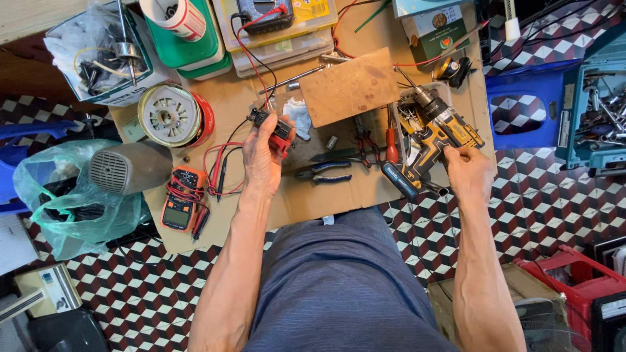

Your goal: The person disassembles and reassembles a small electrical motor or switch using a cordless drill and pliers. They remove screws, separate housing parts, and then reattach components, occasionally using a multimeter to check connections.

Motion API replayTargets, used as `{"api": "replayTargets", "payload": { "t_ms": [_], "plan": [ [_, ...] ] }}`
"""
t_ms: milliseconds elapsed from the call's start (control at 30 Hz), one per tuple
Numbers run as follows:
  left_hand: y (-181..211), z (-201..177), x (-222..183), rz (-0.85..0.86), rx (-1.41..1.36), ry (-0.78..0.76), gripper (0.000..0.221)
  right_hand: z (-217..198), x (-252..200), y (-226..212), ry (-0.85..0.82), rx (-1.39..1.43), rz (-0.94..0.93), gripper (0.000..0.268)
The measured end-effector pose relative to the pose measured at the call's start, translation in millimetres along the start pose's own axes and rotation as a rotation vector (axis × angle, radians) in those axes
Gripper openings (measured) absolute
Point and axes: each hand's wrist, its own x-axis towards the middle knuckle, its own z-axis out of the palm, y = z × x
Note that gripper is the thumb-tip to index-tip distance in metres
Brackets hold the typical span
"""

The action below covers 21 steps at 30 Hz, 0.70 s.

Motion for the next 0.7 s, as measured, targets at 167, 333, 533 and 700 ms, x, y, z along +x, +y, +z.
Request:
{"api": "replayTargets", "payload": {
  "t_ms": [167, 333, 533, 700],
  "plan": [
    [1, -9, -8, 0.017, -0.076, 0.047, 0.035, -7, -48, -42, -0.003, 0.337, -0.112, 0.033],
    [7, -29, -15, 0.029, -0.097, 0.085, 0.034, -8, -52, -31, 0.093, 0.519, -0.137, 0.03],
    [2, -51, -11, -0.028, -0.101, 0.125, 0.034, -21, -34, 34, 0.152, 0.539, 0.036, 0.037],
    [-10, -58, -6, -0.054, -0.059, 0.149, 0.031, 12, -50, 65, 0.042, 0.07, -0.083, 0.056]
  ]
}}
